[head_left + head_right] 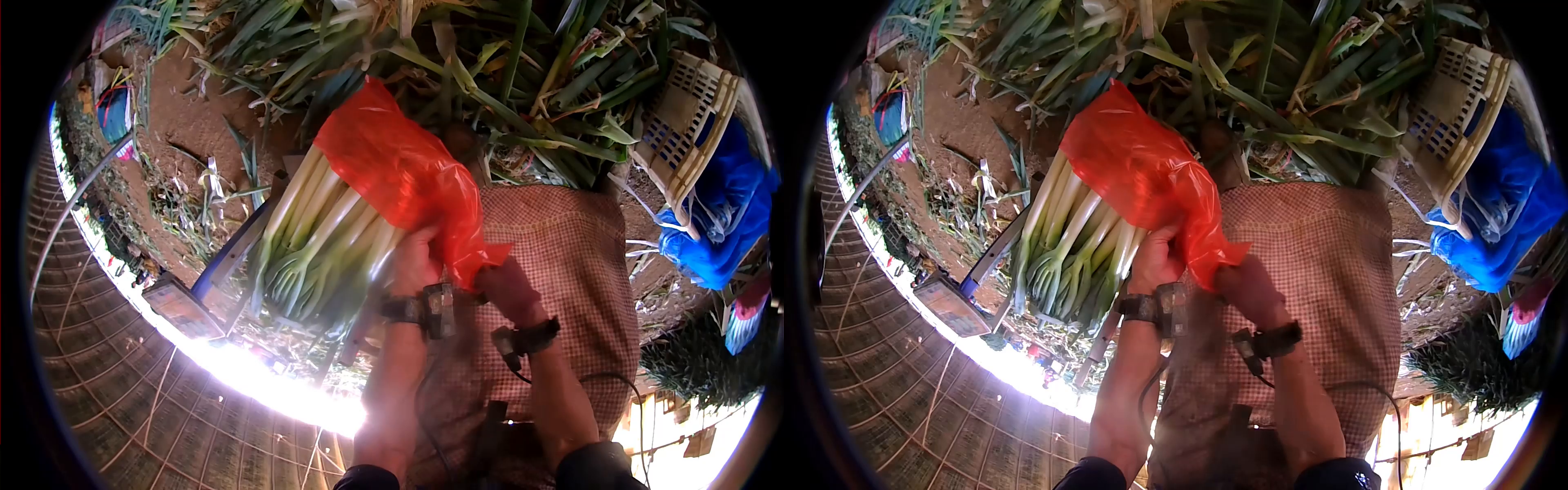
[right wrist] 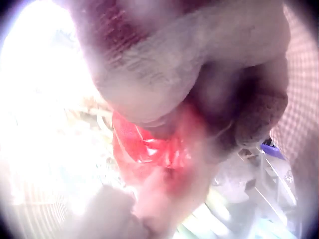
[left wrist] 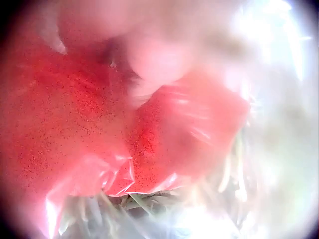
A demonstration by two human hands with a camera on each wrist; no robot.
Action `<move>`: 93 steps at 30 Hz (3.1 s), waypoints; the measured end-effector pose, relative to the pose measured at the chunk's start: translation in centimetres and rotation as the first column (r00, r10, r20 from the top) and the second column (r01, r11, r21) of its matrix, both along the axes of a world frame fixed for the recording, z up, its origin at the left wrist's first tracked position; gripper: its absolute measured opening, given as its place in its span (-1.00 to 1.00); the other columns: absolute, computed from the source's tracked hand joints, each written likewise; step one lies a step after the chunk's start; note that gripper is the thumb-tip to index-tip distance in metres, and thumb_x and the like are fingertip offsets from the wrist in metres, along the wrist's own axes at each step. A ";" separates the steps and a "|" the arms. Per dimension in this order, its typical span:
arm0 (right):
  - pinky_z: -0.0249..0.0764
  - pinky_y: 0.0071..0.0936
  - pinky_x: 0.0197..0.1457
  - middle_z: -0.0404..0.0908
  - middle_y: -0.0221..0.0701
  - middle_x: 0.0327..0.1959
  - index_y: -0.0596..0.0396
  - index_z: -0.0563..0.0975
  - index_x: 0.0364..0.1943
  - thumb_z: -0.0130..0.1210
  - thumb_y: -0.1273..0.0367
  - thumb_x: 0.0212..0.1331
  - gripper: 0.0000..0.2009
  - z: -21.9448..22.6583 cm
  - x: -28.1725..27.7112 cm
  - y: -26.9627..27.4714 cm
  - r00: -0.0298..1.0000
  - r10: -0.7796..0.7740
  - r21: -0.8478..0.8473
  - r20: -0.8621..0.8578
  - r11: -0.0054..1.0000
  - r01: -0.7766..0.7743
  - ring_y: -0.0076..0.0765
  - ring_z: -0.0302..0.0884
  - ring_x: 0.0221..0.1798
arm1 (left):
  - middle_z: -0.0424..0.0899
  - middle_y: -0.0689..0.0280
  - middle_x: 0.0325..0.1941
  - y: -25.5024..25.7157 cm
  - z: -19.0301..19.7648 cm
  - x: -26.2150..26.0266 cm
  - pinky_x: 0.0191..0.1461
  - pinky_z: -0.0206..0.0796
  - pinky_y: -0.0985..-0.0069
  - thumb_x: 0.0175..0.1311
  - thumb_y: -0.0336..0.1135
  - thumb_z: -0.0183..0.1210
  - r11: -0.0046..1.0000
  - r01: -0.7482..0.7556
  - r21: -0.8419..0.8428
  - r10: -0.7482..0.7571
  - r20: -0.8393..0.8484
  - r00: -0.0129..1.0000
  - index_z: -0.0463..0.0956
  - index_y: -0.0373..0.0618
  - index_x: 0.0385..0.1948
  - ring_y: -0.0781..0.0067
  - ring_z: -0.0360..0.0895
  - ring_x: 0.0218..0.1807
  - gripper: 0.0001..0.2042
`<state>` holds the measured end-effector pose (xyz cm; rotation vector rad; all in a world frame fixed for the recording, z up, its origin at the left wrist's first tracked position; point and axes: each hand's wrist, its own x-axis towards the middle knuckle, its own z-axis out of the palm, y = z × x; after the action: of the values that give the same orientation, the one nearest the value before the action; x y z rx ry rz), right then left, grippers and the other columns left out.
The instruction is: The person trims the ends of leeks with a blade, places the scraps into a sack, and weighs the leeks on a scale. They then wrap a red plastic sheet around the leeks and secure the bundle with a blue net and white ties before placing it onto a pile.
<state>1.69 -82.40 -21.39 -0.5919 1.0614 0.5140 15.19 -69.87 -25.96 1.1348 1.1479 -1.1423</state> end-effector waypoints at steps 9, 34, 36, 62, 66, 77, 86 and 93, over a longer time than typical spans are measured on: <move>0.56 -0.34 -0.16 0.74 -0.33 -0.25 0.15 0.60 0.14 0.05 0.09 0.38 -0.54 -1.3 3.7 -2.2 0.986 0.099 -0.109 0.135 0.990 -0.085 -0.28 0.68 -0.28 | 0.68 0.15 0.07 -0.4 0.4 0.0 0.21 0.50 0.21 0.36 -0.48 0.18 1.000 -0.021 -0.021 0.021 0.014 1.000 0.46 -0.24 0.19 0.20 0.62 0.12 -0.64; 0.57 -0.11 -0.09 0.71 0.00 -0.32 0.13 0.70 -0.18 0.24 0.13 0.14 -0.65 -3.7 10.7 1.6 0.892 0.452 -0.448 0.010 0.800 -0.400 0.16 0.70 -0.16 | 0.65 0.14 0.18 2.1 5.6 0.8 0.35 0.36 0.16 0.38 0.01 0.13 0.846 -0.520 -0.114 0.533 0.169 0.829 0.53 -0.17 0.16 0.11 0.53 0.26 -0.51; 0.57 -0.11 -0.08 0.72 -0.02 -0.31 0.13 0.70 -0.17 0.25 0.13 0.14 -0.65 -3.3 10.8 1.5 0.905 0.424 -0.469 0.027 0.805 -0.363 0.14 0.71 -0.15 | 0.65 0.18 0.20 1.9 4.7 1.4 0.39 0.32 0.13 0.39 0.01 0.12 0.811 -0.558 -0.175 0.581 0.131 0.803 0.51 -0.13 0.20 0.14 0.53 0.26 -0.51; 0.58 -0.07 0.00 0.68 0.07 -0.16 0.26 0.58 -0.08 0.15 0.33 0.12 -0.67 1.5 10.4 1.0 0.998 0.057 -0.424 -0.012 0.904 -0.057 0.21 0.66 -0.07 | 0.63 0.10 0.20 8.5 1.5 2.1 0.29 0.45 0.22 0.42 -0.01 0.12 0.940 -0.341 0.035 0.310 0.333 0.890 0.48 -0.16 0.23 0.14 0.59 0.19 -0.51; 0.58 -0.12 0.05 0.68 0.06 -0.09 0.32 0.54 0.00 0.14 0.41 0.07 -0.62 1.0 9.8 1.5 0.979 -0.081 -0.373 0.189 0.916 0.148 0.12 0.68 -0.02 | 0.53 0.12 0.32 9.7 3.3 1.1 0.37 0.35 0.19 0.40 0.12 0.14 0.968 -0.220 -0.119 0.236 0.147 0.960 0.40 -0.16 0.32 0.18 0.50 0.29 -0.38; 0.57 -0.30 0.01 0.70 -0.17 -0.15 0.18 0.60 -0.06 0.24 0.30 0.06 -0.64 -2.9 11.2 3.0 0.977 -0.184 0.100 0.110 0.980 0.173 -0.18 0.67 -0.03 | 0.47 0.28 0.36 5.8 3.9 3.0 0.45 0.25 0.23 0.38 0.19 0.09 0.960 -0.223 0.170 0.160 0.323 0.933 0.28 0.06 0.43 0.27 0.42 0.38 -0.33; 0.62 -0.33 0.05 0.52 -0.16 0.26 0.07 0.58 0.11 0.04 0.19 0.43 -0.66 8.6 -4.5 -19.0 0.914 0.392 -0.733 -0.106 0.590 -0.339 -0.22 0.61 0.13 | 0.51 0.28 0.33 16.4 -1.8 4.1 0.38 0.30 0.07 0.43 0.22 -0.01 0.985 -0.134 -0.107 0.153 0.199 0.968 0.35 0.01 0.33 0.21 0.49 0.24 -0.40; 0.63 -0.23 -0.03 0.72 -0.20 -0.05 0.01 0.67 -0.08 0.24 0.14 0.24 -0.70 3.9 -28.2 -32.0 0.860 -0.220 -0.826 -0.461 0.459 -0.326 -0.15 0.70 -0.02 | 0.75 0.33 -0.16 6.7 5.8 -0.8 0.11 0.52 0.15 0.18 0.39 0.24 0.992 -0.075 -0.106 0.067 -0.073 0.995 0.64 -0.06 -0.09 0.28 0.67 -0.17 -0.37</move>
<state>-26.55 -114.40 -17.47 -1.5112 1.8628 0.0936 14.37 -63.19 -20.12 0.9701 1.1561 -1.1822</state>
